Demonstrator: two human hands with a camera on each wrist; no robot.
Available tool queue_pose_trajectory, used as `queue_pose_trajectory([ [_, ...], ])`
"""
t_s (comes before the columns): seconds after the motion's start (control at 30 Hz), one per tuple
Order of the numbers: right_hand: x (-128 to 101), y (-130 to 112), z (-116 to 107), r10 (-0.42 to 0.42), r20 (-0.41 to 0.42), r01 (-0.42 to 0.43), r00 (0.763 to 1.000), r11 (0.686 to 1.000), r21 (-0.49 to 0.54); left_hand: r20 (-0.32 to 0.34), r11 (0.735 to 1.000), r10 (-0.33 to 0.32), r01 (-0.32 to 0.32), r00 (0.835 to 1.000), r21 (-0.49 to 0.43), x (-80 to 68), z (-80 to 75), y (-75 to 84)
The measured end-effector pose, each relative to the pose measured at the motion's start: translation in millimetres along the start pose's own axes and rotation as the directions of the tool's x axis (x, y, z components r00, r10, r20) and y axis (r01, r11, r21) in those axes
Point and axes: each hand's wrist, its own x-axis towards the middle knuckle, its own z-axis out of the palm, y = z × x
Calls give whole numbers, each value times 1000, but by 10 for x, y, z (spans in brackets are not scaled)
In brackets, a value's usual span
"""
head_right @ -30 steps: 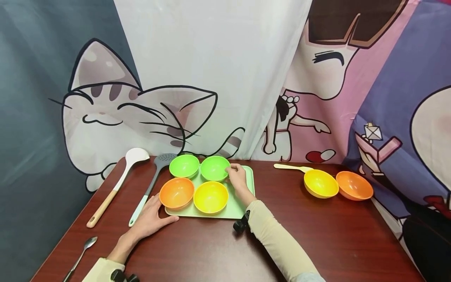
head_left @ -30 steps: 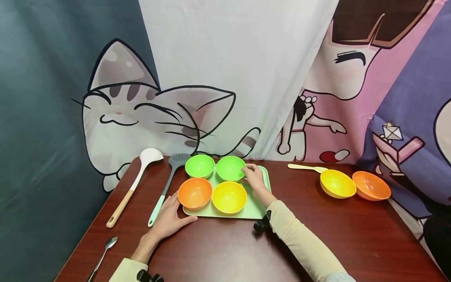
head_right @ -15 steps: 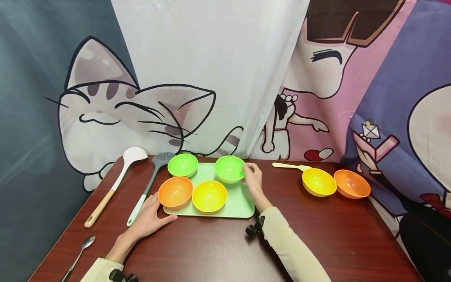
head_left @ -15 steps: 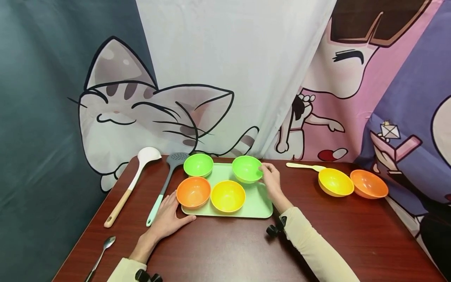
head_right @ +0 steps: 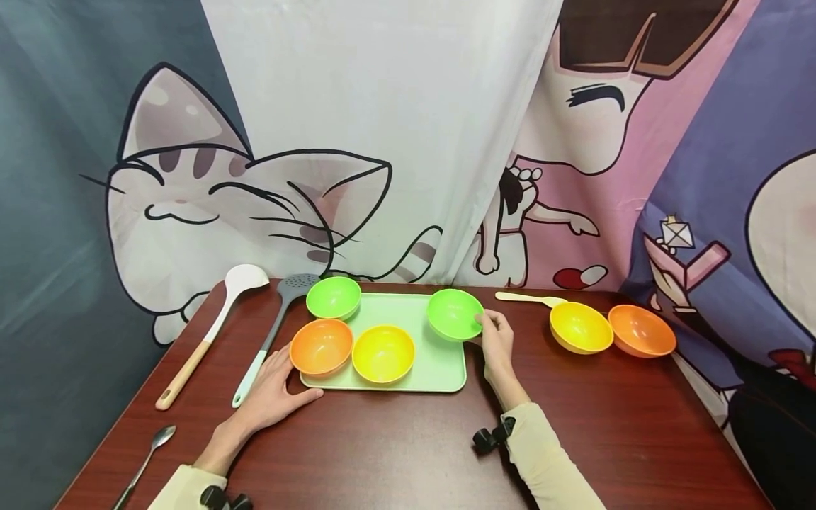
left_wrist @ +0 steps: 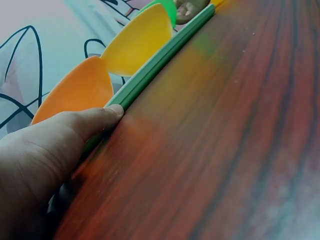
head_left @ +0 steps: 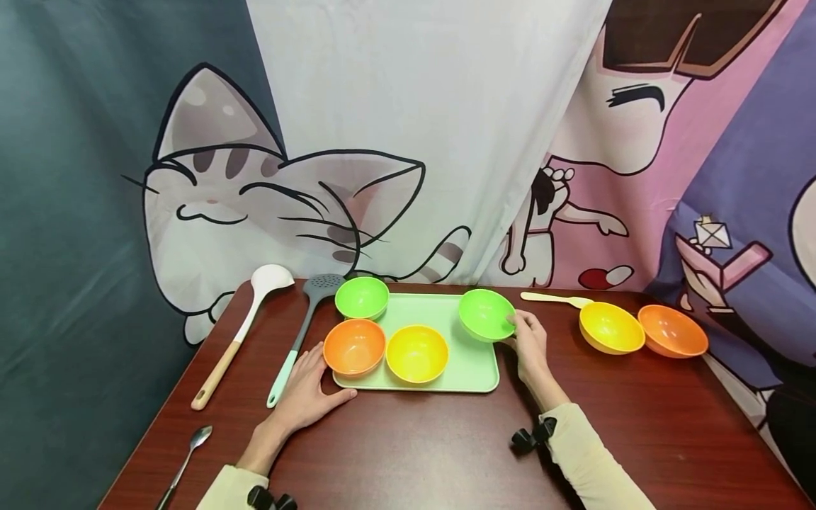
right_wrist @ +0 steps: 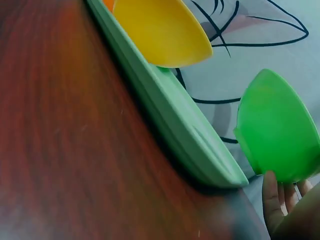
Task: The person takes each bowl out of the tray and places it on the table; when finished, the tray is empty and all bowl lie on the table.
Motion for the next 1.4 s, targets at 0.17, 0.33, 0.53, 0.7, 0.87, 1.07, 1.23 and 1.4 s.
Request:
queue_pose_trajectory([
  [0.17, -24, 40, -153, -6, -61, 8, 998, 999, 33, 1, 1000, -5, 5, 1000, 6, -5, 0, 4],
  [0.33, -15, 61, -232, -62, -153, 71, 986, 996, 51, -2, 1000, 9, -9, 1000, 7, -6, -12, 15],
  [0.53, 11, 46, -283, -116, -209, 121, 971, 993, 10, -8, 1000, 28, -28, 1000, 9, 12, -5, 29],
  [0.7, -5, 15, -392, -113, -237, 117, 965, 993, 2, -5, 999, 36, -36, 999, 0, 24, 8, 37],
  [0.87, -65, 7, -519, -96, -294, 112, 951, 993, 37, -12, 999, 47, -47, 999, 6, 22, 11, 29],
  [1.07, -118, 2, -596, -103, -344, 130, 933, 990, 57, -19, 999, 46, -46, 999, 10, 29, 5, -1],
  [1.23, -120, 9, -627, -114, -399, 150, 910, 987, 60, -11, 999, 48, -48, 999, 2, 26, 10, 4],
  [1.4, -107, 10, -651, -134, -467, 206, 874, 973, 105, -4, 999, 36, -36, 999, -9, 30, 12, 8],
])
